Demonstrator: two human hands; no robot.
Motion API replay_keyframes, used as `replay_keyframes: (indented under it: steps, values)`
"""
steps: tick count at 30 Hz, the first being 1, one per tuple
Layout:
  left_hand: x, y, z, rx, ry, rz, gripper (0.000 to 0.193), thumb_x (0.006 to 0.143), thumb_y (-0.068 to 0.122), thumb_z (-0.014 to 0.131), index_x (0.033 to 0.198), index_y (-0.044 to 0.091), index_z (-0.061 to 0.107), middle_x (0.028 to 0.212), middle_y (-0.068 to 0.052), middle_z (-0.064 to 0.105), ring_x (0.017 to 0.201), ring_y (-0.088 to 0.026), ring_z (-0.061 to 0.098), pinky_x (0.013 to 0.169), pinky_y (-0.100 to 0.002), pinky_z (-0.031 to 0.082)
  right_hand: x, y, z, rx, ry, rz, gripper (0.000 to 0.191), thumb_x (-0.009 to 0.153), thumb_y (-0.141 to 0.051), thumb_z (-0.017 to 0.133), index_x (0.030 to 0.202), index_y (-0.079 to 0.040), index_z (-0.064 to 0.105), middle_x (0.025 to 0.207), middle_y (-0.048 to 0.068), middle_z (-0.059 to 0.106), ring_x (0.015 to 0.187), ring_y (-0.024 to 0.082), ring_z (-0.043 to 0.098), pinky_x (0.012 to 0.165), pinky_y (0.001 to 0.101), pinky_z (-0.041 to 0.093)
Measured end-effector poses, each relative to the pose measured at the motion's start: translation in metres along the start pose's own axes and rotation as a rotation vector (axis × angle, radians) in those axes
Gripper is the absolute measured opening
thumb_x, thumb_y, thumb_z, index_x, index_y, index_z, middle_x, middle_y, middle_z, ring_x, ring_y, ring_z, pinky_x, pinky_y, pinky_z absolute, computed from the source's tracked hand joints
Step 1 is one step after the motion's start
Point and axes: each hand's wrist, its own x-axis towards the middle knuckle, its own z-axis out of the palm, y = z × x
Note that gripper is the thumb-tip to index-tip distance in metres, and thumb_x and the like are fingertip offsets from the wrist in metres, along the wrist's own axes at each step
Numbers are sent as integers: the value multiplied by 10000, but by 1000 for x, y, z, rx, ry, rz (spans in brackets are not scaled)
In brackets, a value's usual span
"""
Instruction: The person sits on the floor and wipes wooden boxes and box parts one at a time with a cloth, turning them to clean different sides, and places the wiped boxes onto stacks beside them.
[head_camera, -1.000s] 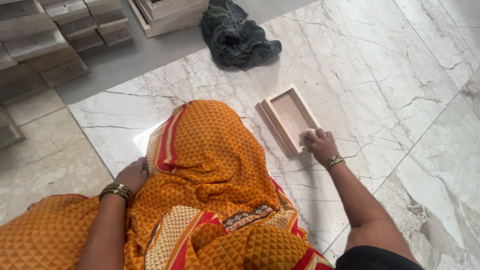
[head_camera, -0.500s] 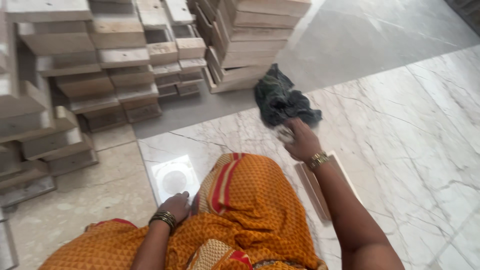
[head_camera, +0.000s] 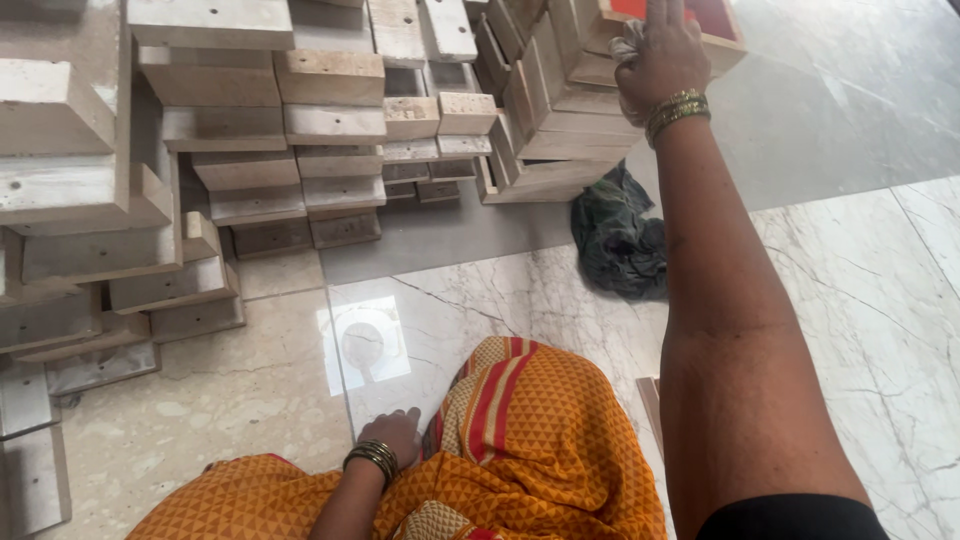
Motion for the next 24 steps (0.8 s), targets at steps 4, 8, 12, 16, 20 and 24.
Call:
replay_keyframes:
  steps: [4, 8, 12, 16, 20, 24]
  values:
    - [5, -3, 0, -2, -7, 3, 312, 988, 245, 468, 1259, 115, 552, 1265, -159, 625, 1197, -359, 605, 1025, -481, 497, 12, -16, 21, -83, -103, -48, 712, 720, -155, 745, 1390, -184, 505, 1300, 88, 562, 996, 423, 593, 680, 570, 554]
    - [5, -4, 2, -3, 0, 9, 320, 976, 213, 477, 1266, 105, 556, 1264, -158, 623, 1201, -349, 600, 1019, -470, 500, -2, -27, 36, -167, 92, -38, 463, 889, -219, 763, 1287, -158, 535, 1240, 74, 574, 1019, 381, 606, 632, 515, 562]
    - [0, -3, -4, 2, -21, 0, 321, 989, 216, 466, 1277, 109, 557, 1278, -154, 630, 1212, -344, 602, 1027, -469, 498, -24, -34, 15, -189, 213, -38, 346, 961, -274, 786, 1188, -174, 544, 1184, 30, 581, 1036, 328, 613, 593, 451, 562]
    - [-3, 0, -10, -8, -48, -8, 324, 987, 204, 471, 1289, 115, 546, 1305, -148, 613, 1235, -335, 588, 1043, -465, 486, -79, -58, -41, -116, 271, -157, 337, 975, -192, 807, 1195, -145, 556, 1181, 47, 601, 997, 285, 615, 596, 394, 551]
    - [0, 1, -4, 39, -64, 11, 336, 979, 225, 505, 1295, 113, 530, 1310, -155, 599, 1234, -343, 576, 1044, -476, 478, -171, -113, -79, 59, 137, -280, 391, 818, -85, 762, 1168, -144, 598, 1197, 24, 634, 971, 265, 618, 666, 390, 551]
    - [3, 2, 8, 57, 5, -1, 300, 986, 206, 484, 1263, 116, 556, 1293, -150, 614, 1225, -347, 579, 1028, -498, 478, -234, -166, -78, 252, 10, -441, 405, 775, -118, 788, 1142, -144, 618, 1162, 33, 635, 919, 238, 611, 620, 345, 526]
